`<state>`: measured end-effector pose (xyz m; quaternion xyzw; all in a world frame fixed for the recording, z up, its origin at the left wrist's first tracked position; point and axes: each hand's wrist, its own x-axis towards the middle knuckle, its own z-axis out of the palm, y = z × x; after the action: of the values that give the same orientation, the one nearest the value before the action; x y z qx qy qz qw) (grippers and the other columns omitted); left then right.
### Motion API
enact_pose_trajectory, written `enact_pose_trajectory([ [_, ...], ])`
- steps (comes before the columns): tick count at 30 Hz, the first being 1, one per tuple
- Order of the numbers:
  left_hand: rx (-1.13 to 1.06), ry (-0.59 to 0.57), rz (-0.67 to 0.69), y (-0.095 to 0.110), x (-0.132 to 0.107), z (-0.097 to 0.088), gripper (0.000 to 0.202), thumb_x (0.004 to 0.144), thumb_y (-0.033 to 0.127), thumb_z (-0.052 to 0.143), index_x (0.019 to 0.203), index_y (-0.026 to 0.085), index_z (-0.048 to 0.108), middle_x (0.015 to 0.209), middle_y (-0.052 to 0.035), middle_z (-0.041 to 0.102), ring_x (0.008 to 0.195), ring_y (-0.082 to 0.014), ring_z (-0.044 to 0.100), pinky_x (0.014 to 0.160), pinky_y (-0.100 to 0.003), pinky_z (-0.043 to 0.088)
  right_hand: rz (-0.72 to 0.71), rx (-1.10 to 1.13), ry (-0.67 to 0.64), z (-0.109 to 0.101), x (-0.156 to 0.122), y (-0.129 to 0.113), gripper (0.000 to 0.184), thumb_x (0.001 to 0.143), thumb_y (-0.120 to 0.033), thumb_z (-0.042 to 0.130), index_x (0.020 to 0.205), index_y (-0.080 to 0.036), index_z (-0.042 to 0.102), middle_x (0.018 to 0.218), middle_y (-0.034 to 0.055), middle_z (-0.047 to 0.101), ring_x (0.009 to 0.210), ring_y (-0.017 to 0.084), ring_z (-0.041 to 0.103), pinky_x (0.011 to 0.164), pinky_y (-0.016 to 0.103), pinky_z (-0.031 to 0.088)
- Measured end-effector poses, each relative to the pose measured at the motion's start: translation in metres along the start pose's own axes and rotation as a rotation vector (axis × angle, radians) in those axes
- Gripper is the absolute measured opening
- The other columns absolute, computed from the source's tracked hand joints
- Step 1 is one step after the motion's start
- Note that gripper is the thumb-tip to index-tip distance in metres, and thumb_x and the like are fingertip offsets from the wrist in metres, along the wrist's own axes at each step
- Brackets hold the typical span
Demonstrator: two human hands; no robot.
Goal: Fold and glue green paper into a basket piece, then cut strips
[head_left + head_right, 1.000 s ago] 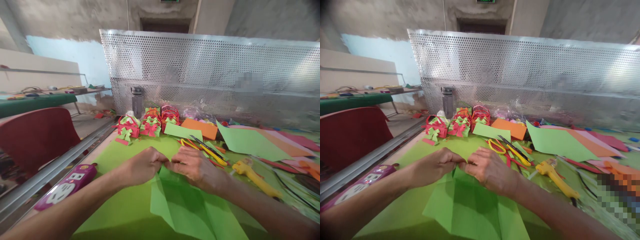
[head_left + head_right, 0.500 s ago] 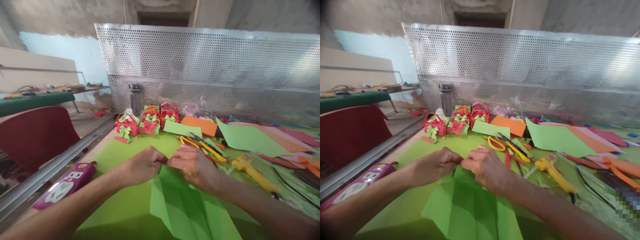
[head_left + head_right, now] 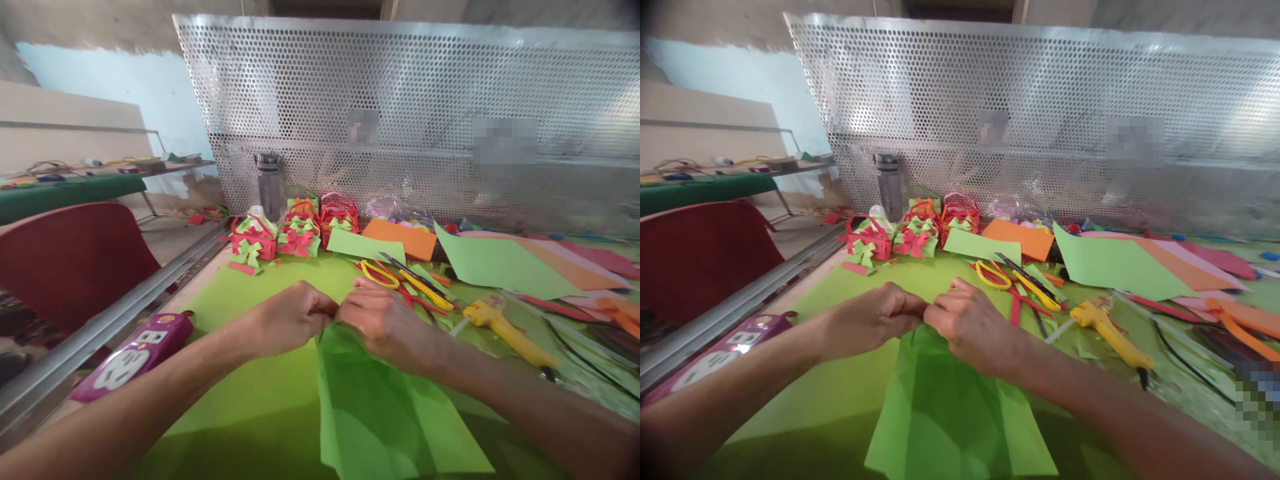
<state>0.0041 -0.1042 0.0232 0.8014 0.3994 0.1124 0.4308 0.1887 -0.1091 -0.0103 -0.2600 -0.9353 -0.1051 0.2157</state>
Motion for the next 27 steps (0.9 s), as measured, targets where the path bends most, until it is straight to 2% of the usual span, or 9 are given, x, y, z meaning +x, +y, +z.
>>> enact_pose_trajectory([
  [3,-0.004,0.007,0.007,-0.003,0.002,0.001,0.019,0.069,0.016,0.041,0.071,0.014,0.06,0.06,0.0051,0.044,0.052,-0.0076,0.034,0.046,-0.017,0.025,-0.007,-0.009,-0.024,0.0,-0.001,0.0,0.027,0.07,0.005,0.039,0.071,-0.016,0.056,0.062,0.0005,0.055,0.06,0.014,0.046,0.075,0.03,0.033],
  [10,0.065,0.043,0.065,-0.01,0.006,0.008,0.015,0.062,0.006,0.038,0.056,0.015,0.049,0.055,0.0059,0.038,0.051,-0.0069,0.034,0.045,-0.017,0.025,-0.028,-0.03,-0.065,0.002,-0.003,-0.003,0.025,0.072,0.004,0.04,0.074,-0.016,0.056,0.065,0.0008,0.057,0.061,0.014,0.051,0.088,0.037,0.032],
  [14,0.124,0.099,0.061,-0.012,0.007,0.011,0.017,0.065,0.006,0.04,0.054,0.015,0.05,0.053,0.0059,0.039,0.05,-0.0069,0.035,0.045,-0.017,0.025,-0.02,-0.029,-0.083,0.004,-0.003,-0.004,0.026,0.071,0.005,0.043,0.076,-0.016,0.058,0.066,0.0013,0.059,0.062,0.015,0.051,0.087,0.037,0.033],
  [17,0.191,0.165,0.039,-0.013,0.006,0.014,0.019,0.065,0.004,0.041,0.053,0.015,0.049,0.049,0.0064,0.032,0.046,-0.0067,0.03,0.042,-0.019,0.021,0.131,0.037,-0.124,0.001,0.001,-0.004,0.022,0.074,0.003,0.049,0.074,-0.016,0.061,0.064,-0.0002,0.06,0.059,0.012,0.05,0.081,0.033,0.034],
  [19,0.236,0.205,0.025,-0.011,0.005,0.017,0.019,0.064,0.001,0.041,0.055,0.014,0.051,0.048,0.0068,0.028,0.045,-0.0067,0.027,0.042,-0.02,0.018,0.318,0.108,-0.191,-0.002,0.005,-0.005,0.013,0.077,-0.007,0.057,0.07,-0.017,0.062,0.061,-0.0012,0.061,0.055,0.011,0.048,0.074,0.029,0.035],
  [21,0.267,0.228,0.013,-0.008,0.004,0.021,0.019,0.063,-0.001,0.042,0.058,0.014,0.052,0.048,0.0071,0.027,0.045,-0.0068,0.026,0.042,-0.022,0.016,0.471,0.184,-0.274,-0.006,0.008,-0.006,0.011,0.077,-0.018,0.063,0.066,-0.017,0.063,0.058,-0.0017,0.06,0.052,0.01,0.045,0.062,0.025,0.033],
  [24,0.303,0.268,-0.001,-0.005,0.003,0.026,0.018,0.062,-0.002,0.043,0.059,0.014,0.051,0.048,0.0068,0.031,0.045,-0.0071,0.028,0.043,-0.022,0.017,0.521,0.243,-0.327,-0.009,0.01,-0.008,0.017,0.078,-0.021,0.06,0.062,-0.018,0.064,0.053,-0.0024,0.057,0.047,0.008,0.039,0.052,0.024,0.025],
  [27,0.313,0.304,-0.007,-0.004,0.004,0.027,0.016,0.063,0.001,0.044,0.062,0.014,0.053,0.048,0.0061,0.035,0.047,-0.0078,0.032,0.044,-0.022,0.019,0.49,0.189,-0.306,-0.008,0.009,-0.009,0.019,0.076,-0.012,0.057,0.058,-0.017,0.062,0.05,-0.0038,0.052,0.046,0.007,0.034,0.054,0.024,0.024],
])
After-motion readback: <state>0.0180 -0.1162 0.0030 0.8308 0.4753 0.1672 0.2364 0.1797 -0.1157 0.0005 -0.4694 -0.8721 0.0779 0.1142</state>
